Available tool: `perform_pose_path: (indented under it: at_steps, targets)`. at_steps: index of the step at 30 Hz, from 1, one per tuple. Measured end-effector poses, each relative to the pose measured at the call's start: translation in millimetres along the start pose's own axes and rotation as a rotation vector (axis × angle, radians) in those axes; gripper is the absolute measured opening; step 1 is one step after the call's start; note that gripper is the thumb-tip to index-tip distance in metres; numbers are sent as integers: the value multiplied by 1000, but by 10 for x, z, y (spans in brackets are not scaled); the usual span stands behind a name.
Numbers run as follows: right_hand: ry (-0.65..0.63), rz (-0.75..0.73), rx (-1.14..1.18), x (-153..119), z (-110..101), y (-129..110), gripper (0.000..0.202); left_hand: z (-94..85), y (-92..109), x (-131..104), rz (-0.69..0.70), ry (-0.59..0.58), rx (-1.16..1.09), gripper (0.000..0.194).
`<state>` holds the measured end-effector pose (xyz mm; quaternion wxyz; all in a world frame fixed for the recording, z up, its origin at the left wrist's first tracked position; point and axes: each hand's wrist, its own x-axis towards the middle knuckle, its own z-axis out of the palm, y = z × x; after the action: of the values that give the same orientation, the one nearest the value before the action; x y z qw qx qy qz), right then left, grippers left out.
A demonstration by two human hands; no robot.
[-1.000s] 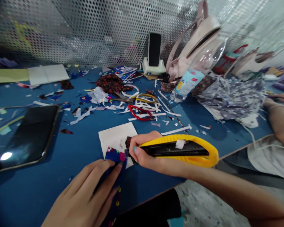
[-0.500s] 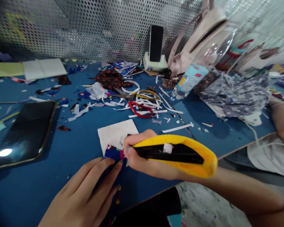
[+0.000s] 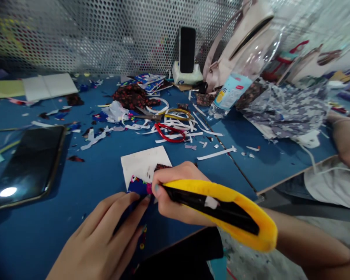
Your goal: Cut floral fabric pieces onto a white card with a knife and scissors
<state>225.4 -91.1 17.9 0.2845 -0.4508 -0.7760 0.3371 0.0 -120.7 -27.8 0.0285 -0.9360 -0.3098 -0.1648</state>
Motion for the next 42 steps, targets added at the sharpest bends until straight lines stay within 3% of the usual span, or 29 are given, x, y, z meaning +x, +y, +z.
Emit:
perform_pose_path:
  at_steps: [17, 24, 31, 36, 42]
  targets:
    - [121, 63, 38, -155, 26, -13, 29, -4, 2, 43, -2, 59, -13, 37]
    - [126, 48, 36, -130, 54, 10, 29, 45, -11, -18, 25, -11, -16, 39]
    - [-4, 24, -76, -139, 48, -92, 21, 51, -5, -50, 31, -63, -35, 39]
    - [-86, 5, -109, -44, 61, -166, 16, 21, 10, -13, -12, -11, -95, 37]
    - [15, 30, -54, -105, 14, -114, 25, -32, 32, 68, -3, 42, -47, 38]
